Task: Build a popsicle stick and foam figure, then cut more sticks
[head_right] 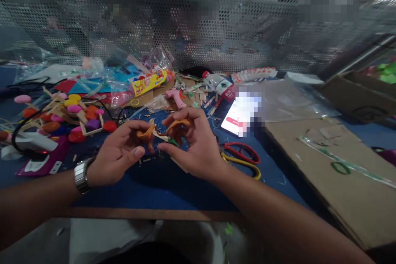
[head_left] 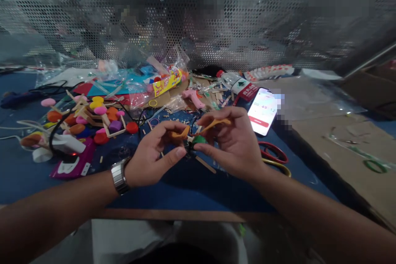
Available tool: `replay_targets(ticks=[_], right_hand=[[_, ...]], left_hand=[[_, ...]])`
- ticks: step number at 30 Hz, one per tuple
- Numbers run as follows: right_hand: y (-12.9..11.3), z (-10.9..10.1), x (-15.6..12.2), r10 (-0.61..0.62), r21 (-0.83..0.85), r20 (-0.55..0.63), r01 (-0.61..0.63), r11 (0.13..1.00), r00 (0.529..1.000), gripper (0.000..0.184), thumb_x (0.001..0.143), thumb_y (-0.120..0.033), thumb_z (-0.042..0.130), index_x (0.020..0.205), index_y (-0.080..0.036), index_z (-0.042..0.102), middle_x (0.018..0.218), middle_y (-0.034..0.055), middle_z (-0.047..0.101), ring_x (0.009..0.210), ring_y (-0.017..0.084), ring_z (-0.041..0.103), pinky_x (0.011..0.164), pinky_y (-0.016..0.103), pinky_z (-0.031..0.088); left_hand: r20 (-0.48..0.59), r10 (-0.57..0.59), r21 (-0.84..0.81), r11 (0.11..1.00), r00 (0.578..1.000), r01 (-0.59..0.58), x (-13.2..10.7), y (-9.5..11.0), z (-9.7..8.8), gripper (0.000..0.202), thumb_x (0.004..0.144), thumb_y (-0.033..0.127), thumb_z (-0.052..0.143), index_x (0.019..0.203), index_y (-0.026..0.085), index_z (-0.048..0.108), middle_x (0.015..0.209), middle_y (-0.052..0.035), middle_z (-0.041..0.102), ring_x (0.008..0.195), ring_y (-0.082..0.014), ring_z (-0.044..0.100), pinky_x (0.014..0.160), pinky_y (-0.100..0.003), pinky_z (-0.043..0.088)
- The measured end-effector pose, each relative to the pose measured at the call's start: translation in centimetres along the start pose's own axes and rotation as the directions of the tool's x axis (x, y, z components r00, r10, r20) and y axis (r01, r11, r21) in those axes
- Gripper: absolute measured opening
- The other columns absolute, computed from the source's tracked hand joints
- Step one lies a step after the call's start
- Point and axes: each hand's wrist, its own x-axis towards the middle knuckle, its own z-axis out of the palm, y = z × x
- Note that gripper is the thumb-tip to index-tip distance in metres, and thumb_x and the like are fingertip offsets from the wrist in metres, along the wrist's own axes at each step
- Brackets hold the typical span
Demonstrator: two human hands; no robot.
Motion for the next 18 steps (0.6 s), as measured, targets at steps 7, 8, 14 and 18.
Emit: replay_targets(ticks=[7,8,14,18], right_hand=[[-0.9,-0.3,-0.3,-0.127,-0.095,0.037,0.13,0.987,0.991,0.026,0.092,-0.014,0.072,0.107,-0.025,0.054,0.098,0.0023,0.067,0.088,0.014,0.07,0.071,0.025,0.059],[-1.0,-0.3,-0.4,-0.139,-0.097,0.063,0.145,0.985,0.988,0.025,0.093,-0.015,0.072,0.108,-0.025,0.055,0.099,0.0033,0.067,0.09,0.015,0.07,0.072,0.027,0.059],[-1.4,0.2,-1.1,-0.118,-0.036,0.15,0.124,0.992,0.982,0.02,0.097,-0.022,0.067,0.114,-0.025,0.058,0.109,0.0078,0.07,0.096,0.019,0.072,0.077,0.033,0.061],[-1.2,0.7,-1.1,-0.103,-0.011,0.142,0.106,0.994,0.984,0.038,0.087,-0.01,0.077,0.113,-0.026,0.055,0.107,0.0041,0.069,0.077,0.012,0.069,0.065,0.025,0.06]], left_hand=[[0.023,0.12,0.188,0.975,0.993,-0.122,0.0,-0.4,0.2,0.054,0.085,0.028,0.083,0.133,0.024,0.059,0.117,-0.0077,0.07,0.082,-0.0133,0.069,0.079,-0.027,0.062],[0.023,0.129,0.217,0.967,0.991,-0.131,0.0,-0.3,0.2,0.056,0.084,0.029,0.084,0.133,0.024,0.06,0.115,-0.0072,0.07,0.084,-0.0142,0.07,0.08,-0.027,0.062],[0.051,0.247,0.371,0.895,0.968,-0.248,0.3,0.3,0.3,0.045,0.078,0.042,0.088,0.113,0.02,0.069,0.099,-0.0056,0.073,0.085,-0.016,0.068,0.076,-0.026,0.057],[0.134,0.259,0.378,0.879,0.957,-0.291,0.4,0.7,0.3,0.018,0.09,0.032,0.078,0.091,0.017,0.07,0.08,-0.0012,0.07,0.073,-0.0107,0.062,0.068,-0.021,0.05]])
